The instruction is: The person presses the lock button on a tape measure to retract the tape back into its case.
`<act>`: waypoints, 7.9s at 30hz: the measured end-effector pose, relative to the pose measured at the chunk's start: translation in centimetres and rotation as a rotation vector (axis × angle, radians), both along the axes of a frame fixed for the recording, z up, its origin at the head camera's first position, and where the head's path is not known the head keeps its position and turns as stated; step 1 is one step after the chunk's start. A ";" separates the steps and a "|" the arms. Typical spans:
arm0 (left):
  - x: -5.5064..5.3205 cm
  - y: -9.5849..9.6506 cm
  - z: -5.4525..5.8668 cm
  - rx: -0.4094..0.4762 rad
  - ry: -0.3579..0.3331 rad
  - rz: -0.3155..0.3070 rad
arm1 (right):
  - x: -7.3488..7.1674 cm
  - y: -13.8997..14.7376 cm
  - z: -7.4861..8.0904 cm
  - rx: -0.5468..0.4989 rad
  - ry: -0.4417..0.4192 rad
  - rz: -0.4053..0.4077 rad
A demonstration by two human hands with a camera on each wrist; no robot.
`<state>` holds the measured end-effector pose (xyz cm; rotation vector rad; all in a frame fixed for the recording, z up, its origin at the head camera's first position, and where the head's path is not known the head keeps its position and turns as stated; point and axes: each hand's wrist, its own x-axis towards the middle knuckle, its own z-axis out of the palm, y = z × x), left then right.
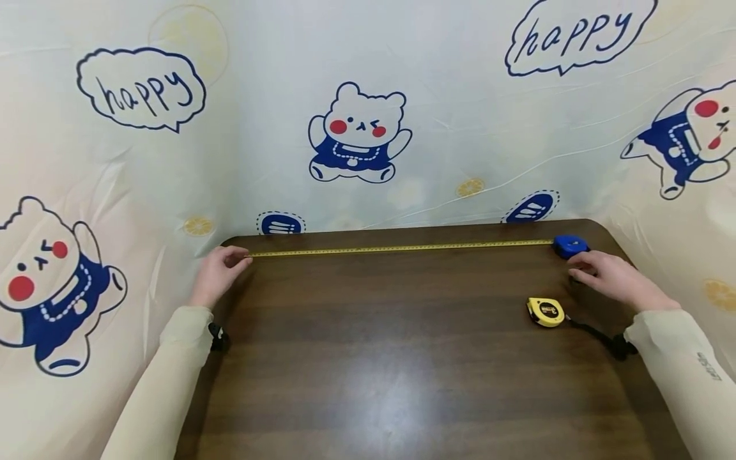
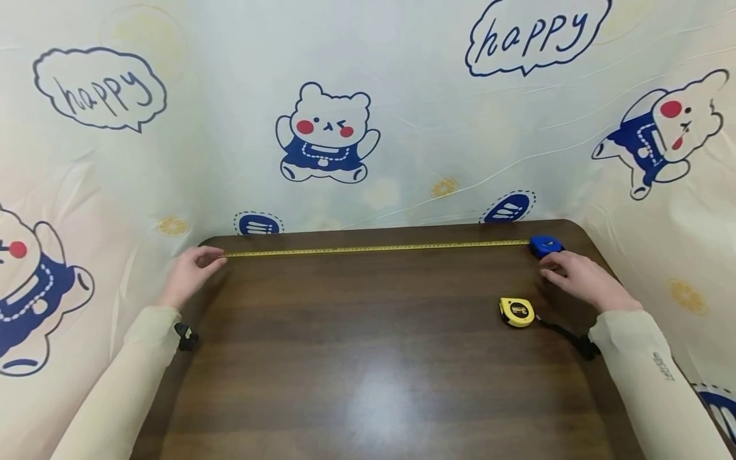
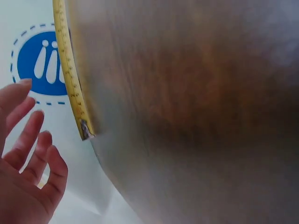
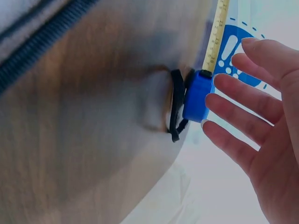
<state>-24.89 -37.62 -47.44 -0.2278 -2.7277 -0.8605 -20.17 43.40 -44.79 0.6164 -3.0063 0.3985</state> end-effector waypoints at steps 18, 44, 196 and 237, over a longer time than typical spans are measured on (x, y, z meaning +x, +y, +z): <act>-2.0 -2.3 -1.0 -0.058 -0.118 0.102 | -2.8 1.2 -0.4 0.003 -0.009 -0.095; -2.1 -3.4 -0.6 -0.184 -0.235 0.074 | -4.0 1.8 -1.8 -0.014 -0.098 -0.084; 2.9 8.4 6.1 -0.300 -0.145 -0.260 | 1.5 -8.0 4.4 -0.084 0.140 0.236; 2.4 13.7 6.9 -0.243 -0.118 -0.362 | 0.8 -14.8 4.9 -0.114 0.113 0.360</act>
